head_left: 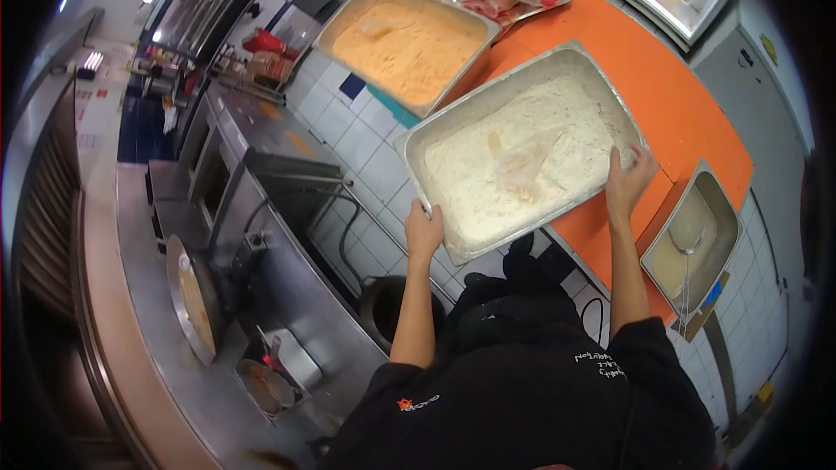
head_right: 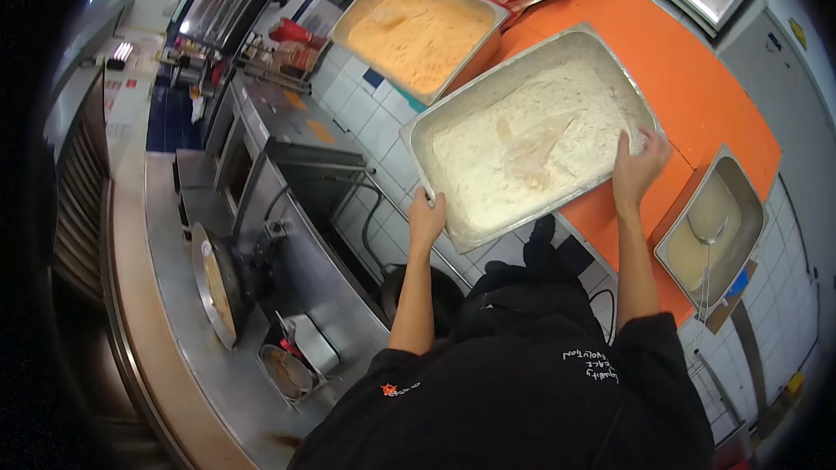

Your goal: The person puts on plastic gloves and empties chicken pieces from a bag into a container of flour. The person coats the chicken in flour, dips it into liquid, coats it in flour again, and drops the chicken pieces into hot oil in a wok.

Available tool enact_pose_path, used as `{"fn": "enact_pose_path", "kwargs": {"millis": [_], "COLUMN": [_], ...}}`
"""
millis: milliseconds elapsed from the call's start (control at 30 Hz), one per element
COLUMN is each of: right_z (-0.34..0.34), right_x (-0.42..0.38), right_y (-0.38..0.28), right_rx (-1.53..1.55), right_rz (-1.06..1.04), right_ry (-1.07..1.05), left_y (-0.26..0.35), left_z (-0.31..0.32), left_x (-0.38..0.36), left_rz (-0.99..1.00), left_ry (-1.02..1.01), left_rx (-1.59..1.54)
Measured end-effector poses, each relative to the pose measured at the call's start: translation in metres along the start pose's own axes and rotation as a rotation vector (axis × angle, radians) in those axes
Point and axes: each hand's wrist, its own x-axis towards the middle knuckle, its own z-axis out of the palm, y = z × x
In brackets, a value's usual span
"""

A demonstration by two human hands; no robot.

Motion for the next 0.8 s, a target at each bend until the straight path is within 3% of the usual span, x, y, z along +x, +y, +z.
{"fn": "enact_pose_path", "kwargs": {"millis": [33, 67, 100, 167, 233, 267, 333, 367, 433, 533, 633, 667, 800], "right_z": [-0.002, 0.000, 0.006, 0.000, -0.011, -0.012, -0.009, -0.011, -0.022, -0.054, -0.079, -0.092, -0.075], "right_x": [-0.018, -0.037, -0.057, -0.069, -0.070, -0.069, -0.070, -0.084, -0.116, -0.170, -0.210, -0.221, -0.261], "right_y": [0.009, 0.028, 0.054, 0.054, 0.050, 0.047, 0.036, 0.036, 0.037, 0.028, 0.017, -0.008, 0.004], "right_rx": [0.148, 0.149, 0.234, 0.311, 0.596, 0.581, 0.649, 0.635, 0.676, 0.634, 0.542, 0.507, 0.456], "right_rz": [0.152, 0.133, 0.435, 0.724, 1.033, 1.015, 0.726, 0.705, 0.898, 0.958, 0.911, 0.839, 0.788], "right_ry": [0.135, 0.121, 0.001, -0.122, -0.693, -0.702, -0.870, -0.885, -0.944, -1.080, -1.278, -1.302, -1.372], "left_y": [0.011, 0.014, 0.006, -0.006, -0.014, -0.018, -0.031, -0.039, -0.061, -0.110, -0.147, -0.154, -0.156], "left_z": [-0.009, -0.014, -0.010, -0.001, 0.001, 0.001, -0.004, -0.008, -0.017, -0.029, -0.039, -0.041, -0.049], "left_x": [-0.004, -0.011, -0.018, -0.032, -0.048, -0.058, -0.077, -0.087, -0.123, -0.200, -0.290, -0.318, -0.407], "left_rz": [-0.035, -0.065, -0.076, 0.023, -0.005, -0.036, -0.042, -0.032, -0.078, -0.176, -0.376, -0.432, -0.616], "left_ry": [-0.061, -0.121, -0.111, -0.048, -0.046, -0.049, -0.006, 0.029, 0.063, 0.105, 0.116, 0.140, 0.216], "left_rx": [-0.037, -0.077, -0.091, -0.127, -0.157, -0.174, -0.183, -0.174, -0.205, -0.202, -0.352, -0.363, -0.488]}}
